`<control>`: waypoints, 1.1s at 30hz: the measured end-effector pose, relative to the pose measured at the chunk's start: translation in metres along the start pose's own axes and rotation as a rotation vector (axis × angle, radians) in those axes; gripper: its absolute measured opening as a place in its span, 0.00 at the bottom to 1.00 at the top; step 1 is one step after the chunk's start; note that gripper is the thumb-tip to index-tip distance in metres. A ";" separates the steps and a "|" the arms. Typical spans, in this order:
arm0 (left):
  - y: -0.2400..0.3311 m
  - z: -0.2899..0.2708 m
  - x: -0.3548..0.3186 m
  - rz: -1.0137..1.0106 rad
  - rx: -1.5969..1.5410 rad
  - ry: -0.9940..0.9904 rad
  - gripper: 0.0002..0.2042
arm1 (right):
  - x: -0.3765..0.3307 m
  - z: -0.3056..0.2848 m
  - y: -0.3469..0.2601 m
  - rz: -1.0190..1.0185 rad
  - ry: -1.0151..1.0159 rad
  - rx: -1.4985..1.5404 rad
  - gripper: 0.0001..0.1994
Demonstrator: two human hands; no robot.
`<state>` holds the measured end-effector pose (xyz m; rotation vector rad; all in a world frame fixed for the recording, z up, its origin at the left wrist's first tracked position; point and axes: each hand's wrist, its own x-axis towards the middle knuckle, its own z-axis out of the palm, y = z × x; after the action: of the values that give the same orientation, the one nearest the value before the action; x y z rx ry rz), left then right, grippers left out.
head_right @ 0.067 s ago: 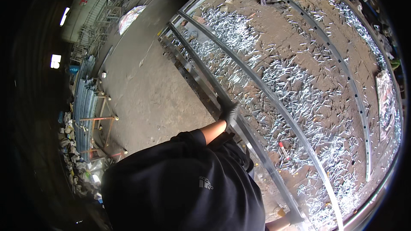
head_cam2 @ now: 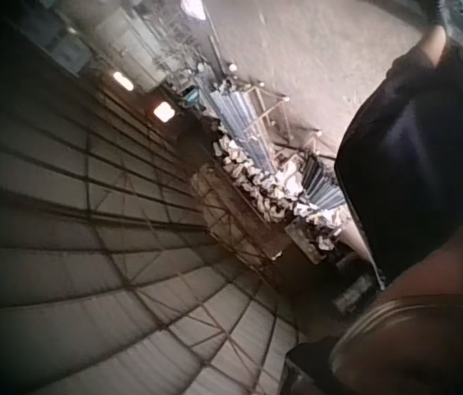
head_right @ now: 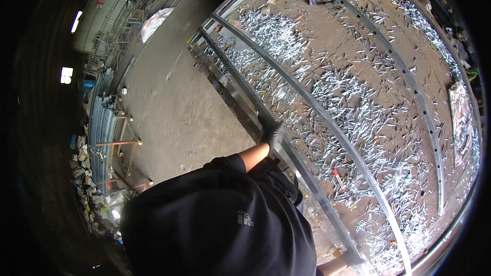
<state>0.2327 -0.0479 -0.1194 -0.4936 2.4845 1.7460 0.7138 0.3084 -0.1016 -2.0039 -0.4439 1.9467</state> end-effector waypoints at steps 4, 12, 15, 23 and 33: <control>-0.024 0.017 0.013 -0.061 0.026 -0.020 0.37 | 0.000 -0.024 -0.016 -0.020 0.033 0.054 0.22; 0.006 -0.004 0.050 -0.585 -0.232 -0.593 0.29 | 0.054 -0.050 -0.069 -0.260 0.148 0.331 0.23; 0.016 -0.010 0.032 -0.774 -0.164 -0.510 0.27 | 0.082 -0.061 -0.099 -0.287 0.212 0.492 0.23; 0.012 0.021 0.004 -0.774 0.027 -0.415 0.26 | 0.093 -0.062 -0.118 -0.274 0.279 0.703 0.21; 0.017 0.035 0.020 -0.810 0.126 -0.460 0.34 | 0.088 -0.054 -0.127 -0.248 0.392 0.648 0.16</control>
<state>0.2046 -0.0151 -0.1213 -0.8211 1.7003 1.1911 0.7694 0.4608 -0.1249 -1.7275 0.0408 1.2782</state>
